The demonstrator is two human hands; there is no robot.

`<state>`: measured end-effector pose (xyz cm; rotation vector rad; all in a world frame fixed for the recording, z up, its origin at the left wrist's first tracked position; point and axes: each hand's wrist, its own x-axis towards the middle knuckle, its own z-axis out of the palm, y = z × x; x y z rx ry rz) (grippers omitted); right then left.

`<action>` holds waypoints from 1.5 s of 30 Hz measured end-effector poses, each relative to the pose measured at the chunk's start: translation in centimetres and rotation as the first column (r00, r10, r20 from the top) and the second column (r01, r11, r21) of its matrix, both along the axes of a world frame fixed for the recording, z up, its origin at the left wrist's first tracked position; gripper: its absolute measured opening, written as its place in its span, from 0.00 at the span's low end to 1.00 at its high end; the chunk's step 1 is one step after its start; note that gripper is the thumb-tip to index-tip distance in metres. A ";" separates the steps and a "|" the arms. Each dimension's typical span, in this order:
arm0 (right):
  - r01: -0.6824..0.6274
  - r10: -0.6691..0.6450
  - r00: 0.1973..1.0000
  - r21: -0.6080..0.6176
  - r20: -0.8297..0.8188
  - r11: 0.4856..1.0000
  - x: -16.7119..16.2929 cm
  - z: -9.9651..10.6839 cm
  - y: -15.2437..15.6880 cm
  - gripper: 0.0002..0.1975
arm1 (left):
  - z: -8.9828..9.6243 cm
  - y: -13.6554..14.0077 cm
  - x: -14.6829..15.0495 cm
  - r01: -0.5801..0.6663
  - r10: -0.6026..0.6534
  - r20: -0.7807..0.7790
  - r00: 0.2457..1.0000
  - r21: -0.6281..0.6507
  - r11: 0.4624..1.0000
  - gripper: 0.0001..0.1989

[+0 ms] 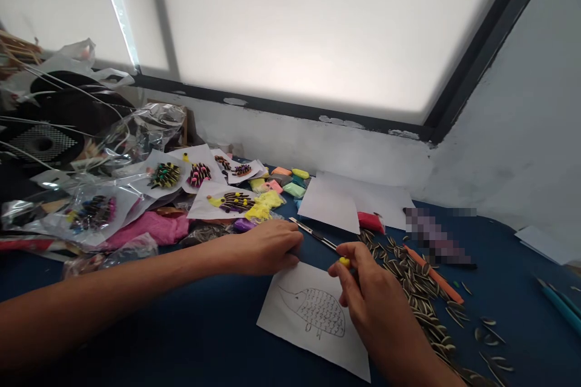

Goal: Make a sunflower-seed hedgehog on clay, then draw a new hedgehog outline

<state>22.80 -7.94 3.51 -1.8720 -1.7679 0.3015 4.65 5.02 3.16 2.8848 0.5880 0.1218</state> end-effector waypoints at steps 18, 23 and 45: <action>-0.070 0.052 0.987 0.109 0.154 0.992 -1.0 0.6 -0.3 0.14 | -0.1 -1.0 -0.1 -0.047 0.043 -0.022 0.999 -0.246 0.968 0.06; -0.120 0.087 0.970 0.135 0.227 0.984 -1.6 -0.3 -0.4 0.11 | 0.5 -0.7 -0.6 -0.028 0.042 0.035 0.998 -0.335 0.942 0.05; -0.053 -0.015 0.982 0.353 0.187 0.934 -0.4 0.1 -0.2 0.16 | 0.6 -2.7 -2.5 -0.078 0.307 0.437 0.845 -0.468 0.880 0.09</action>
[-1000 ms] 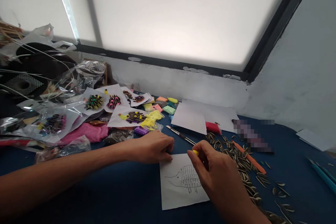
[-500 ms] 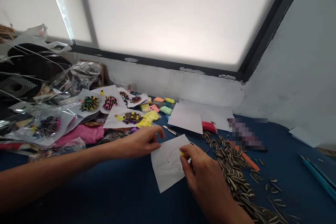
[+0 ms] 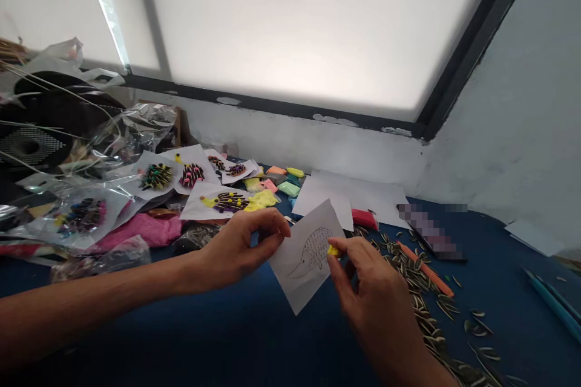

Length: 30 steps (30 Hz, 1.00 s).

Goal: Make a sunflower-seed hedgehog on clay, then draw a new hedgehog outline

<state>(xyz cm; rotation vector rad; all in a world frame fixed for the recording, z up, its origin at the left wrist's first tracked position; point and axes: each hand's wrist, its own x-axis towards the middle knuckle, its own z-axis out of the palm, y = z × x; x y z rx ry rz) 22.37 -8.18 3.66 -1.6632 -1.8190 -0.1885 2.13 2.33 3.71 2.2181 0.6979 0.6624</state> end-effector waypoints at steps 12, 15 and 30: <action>-0.081 0.088 0.995 -0.145 0.042 0.986 -0.5 -0.8 0.1 0.11 | -1.6 -0.1 -0.1 0.116 -0.068 -0.335 0.940 0.123 0.986 0.10; -0.083 0.087 0.996 -0.155 0.016 0.984 -0.5 -1.3 0.3 0.10 | -0.7 -0.2 -0.5 0.187 -0.123 -0.376 0.918 0.138 0.973 0.10; -0.018 -0.014 0.985 -0.180 -0.175 0.984 -1.4 -3.4 -1.6 0.07 | -1.8 0.4 -0.1 0.352 -0.338 -0.120 0.933 0.132 0.927 0.18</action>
